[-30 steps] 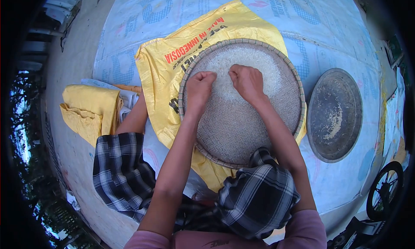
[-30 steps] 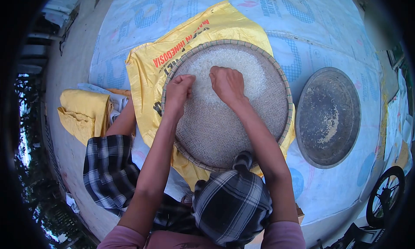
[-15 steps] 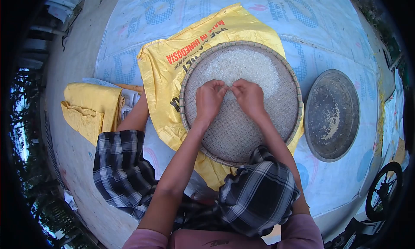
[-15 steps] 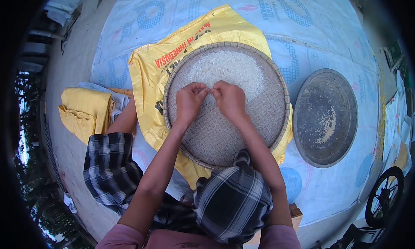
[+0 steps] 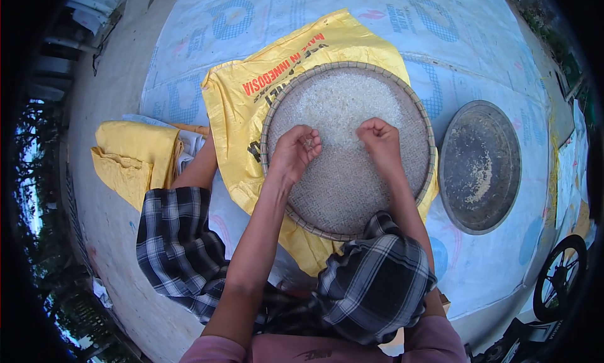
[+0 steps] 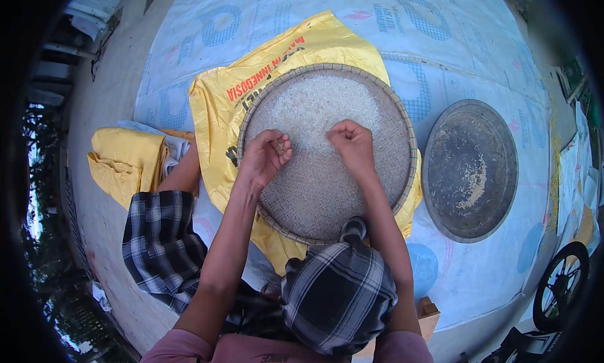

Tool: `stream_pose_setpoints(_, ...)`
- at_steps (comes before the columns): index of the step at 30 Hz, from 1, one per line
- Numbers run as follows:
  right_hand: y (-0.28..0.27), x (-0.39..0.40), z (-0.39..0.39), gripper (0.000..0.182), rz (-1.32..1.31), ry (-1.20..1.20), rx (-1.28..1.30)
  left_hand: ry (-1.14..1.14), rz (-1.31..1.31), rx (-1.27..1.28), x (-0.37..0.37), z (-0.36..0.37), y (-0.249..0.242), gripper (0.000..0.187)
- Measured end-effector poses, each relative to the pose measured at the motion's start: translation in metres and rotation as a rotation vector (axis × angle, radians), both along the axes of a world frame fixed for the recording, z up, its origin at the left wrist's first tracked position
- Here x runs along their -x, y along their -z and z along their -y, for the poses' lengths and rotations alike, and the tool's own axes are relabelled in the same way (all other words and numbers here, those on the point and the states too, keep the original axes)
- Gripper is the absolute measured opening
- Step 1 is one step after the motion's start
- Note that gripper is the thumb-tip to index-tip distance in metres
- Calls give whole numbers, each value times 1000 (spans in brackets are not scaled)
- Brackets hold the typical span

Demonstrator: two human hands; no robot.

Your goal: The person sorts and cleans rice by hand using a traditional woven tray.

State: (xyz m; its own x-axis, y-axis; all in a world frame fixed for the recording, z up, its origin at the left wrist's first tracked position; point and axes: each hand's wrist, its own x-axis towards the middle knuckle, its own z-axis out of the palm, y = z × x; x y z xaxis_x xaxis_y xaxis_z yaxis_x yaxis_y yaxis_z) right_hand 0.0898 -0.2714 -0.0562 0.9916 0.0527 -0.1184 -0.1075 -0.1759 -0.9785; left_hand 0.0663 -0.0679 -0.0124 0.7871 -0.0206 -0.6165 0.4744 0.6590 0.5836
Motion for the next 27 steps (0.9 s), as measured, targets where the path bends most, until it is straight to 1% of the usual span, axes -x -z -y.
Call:
stream_pose_setpoints(2, -3, -10, 10, 6, -253, -14, -362, 17, -7, -9, 3, 3, 3, 8)
stream_pose_setpoints(3, -6, -7, 4, 6, -248, -6, -364, 30, -16, -15, 3, 5, 6, 9)
stream_pose_setpoints(4, -10, -4, -9, 5, -55, 12, 3, 39, -11, -16, 2, 7, 10, 9)
stream_pose_setpoints(5, -13, -2, -17, 6, 135, 31, 371, 78, -8, -104, 1, 9, 14, 13)
stream_pose_setpoints(6, -9, -2, -14, 6, 137, 37, 375, 116, -6, -190, -1, 14, 13, 16)
stream_pose_setpoints(7, -2, -2, -16, 6, 320, 5, 509, 121, -2, -189, -3, 20, 13, 16)
stream_pose_setpoints(8, 4, -3, -16, 6, 504, -28, 641, 154, 51, -487, -8, 28, 14, 18)
stream_pose_setpoints(9, -2, 0, -15, 6, 398, -16, 591, 183, 104, -783, -12, 34, 14, 20)
stream_pose_setpoints(10, -4, -2, -12, 6, 399, -12, 593, 187, 107, -782, -16, 37, 15, 20)
stream_pose_setpoints(12, -8, -7, -4, 6, -49, 36, -14, 335, 231, -1216, -22, 45, 16, 19)
stream_pose_setpoints(13, -10, -8, -3, 6, -52, 48, -10, 347, 236, -1210, -22, 49, 17, 19)
stream_pose_setpoints(15, -13, -11, -7, 7, 126, 125, 296, 403, 422, -1538, -20, 57, 18, 19)
stream_pose_setpoints(17, -5, -20, -9, 8, 372, 38, 641, 362, 433, -1425, -19, 56, 35, 18)
stream_pose_setpoints(19, 10, -23, -13, 11, 435, -12, 689, 299, 475, -1359, -15, 52, 36, 16)
stream_pose_setpoints(20, 8, -22, -12, 11, 424, 12, 711, 282, 401, -1290, -14, 51, 25, 15)
stream_pose_setpoints(21, 4, -18, -14, 14, 274, 51, 378, 194, 388, -1163, -15, 43, 34, 14)
stream_pose_setpoints(22, -8, -13, -11, 18, 130, 88, 41, 209, 397, -1152, -16, 38, 26, 14)
stream_pose_setpoints(23, -21, -6, -3, 22, -68, 104, -265, 168, 265, -875, -18, 31, 18, 12)
stream_pose_setpoints(24, -17, 3, 7, 22, -66, 114, -264, 126, 131, -604, -18, 30, 6, 10)
stream_pose_setpoints(25, -12, 12, 17, 21, -290, 44, -695, 133, 137, -603, -16, 37, -3, 10)
stream_pose_setpoints(26, -8, 21, 25, 21, -511, -36, -1125, 163, 284, -683, -12, 50, -12, 8)
stream_pose_setpoints(27, -14, 29, 28, 21, -502, -30, -1123, 190, 434, -757, -7, 67, -21, 7)
